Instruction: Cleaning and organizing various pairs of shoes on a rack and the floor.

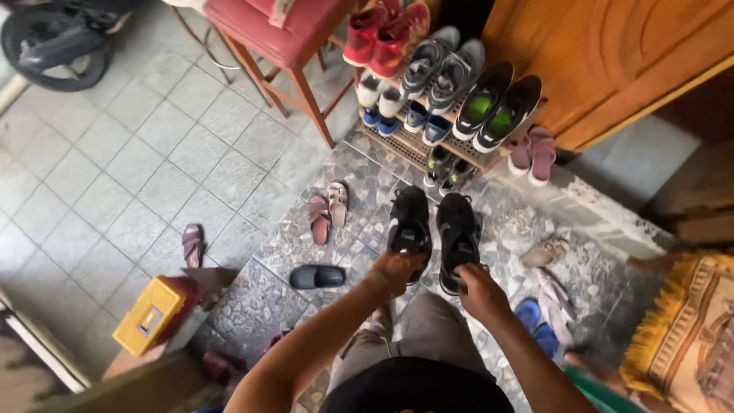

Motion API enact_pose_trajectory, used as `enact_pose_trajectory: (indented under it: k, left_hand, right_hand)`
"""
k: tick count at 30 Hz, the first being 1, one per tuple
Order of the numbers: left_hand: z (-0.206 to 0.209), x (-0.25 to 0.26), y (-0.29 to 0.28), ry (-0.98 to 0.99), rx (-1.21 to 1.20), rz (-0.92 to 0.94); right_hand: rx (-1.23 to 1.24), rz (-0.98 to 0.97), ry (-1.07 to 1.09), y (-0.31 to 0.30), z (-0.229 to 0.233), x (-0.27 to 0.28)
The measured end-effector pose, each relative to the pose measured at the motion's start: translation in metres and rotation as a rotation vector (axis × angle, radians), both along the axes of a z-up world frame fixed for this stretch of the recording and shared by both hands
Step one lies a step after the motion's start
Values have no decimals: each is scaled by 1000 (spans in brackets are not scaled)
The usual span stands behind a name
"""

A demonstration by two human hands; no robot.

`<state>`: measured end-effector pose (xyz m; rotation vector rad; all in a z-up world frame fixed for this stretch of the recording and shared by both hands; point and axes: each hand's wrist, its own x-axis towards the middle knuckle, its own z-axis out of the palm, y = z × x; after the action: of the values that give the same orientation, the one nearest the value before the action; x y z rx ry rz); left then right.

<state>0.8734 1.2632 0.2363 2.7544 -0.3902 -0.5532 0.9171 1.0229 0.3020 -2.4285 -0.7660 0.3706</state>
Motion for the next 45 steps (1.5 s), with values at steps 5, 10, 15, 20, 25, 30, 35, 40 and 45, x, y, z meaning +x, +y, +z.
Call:
enact_pose_trajectory:
  k: [5, 10, 15, 20, 25, 30, 35, 40, 45]
  left_hand:
    - [-30, 69, 11, -136, -53, -100]
    - [-79, 142, 10, 5, -23, -171]
    - [-152, 217, 15, -10, -146, -185]
    - [-239, 290, 20, -66, -345, -115]
    - [-251, 361, 11, -7, -248, -162]
    - [-300, 412, 6, -117, -112, -365]
    - [-321, 445, -5, -566, -41, -403]
    - [-363, 453, -4, -314, -92, -195]
    - [-349, 462, -2, -413, -125, -195]
  right_hand:
    - [-30, -158, 43, 21, -37, 38]
    - [-57, -266, 113, 24, -119, 98]
    - [-17, -297, 103, 36, -192, 156]
    - [-19, -424, -23, 51, -266, 223]
    - [53, -471, -102, 55, -310, 269]
    - [29, -513, -117, 57, -346, 319]
    - [-182, -573, -100, 56, -364, 343]
    - [-181, -532, -202, 59, -366, 352]
    - [-156, -515, -222, 61, -355, 354]
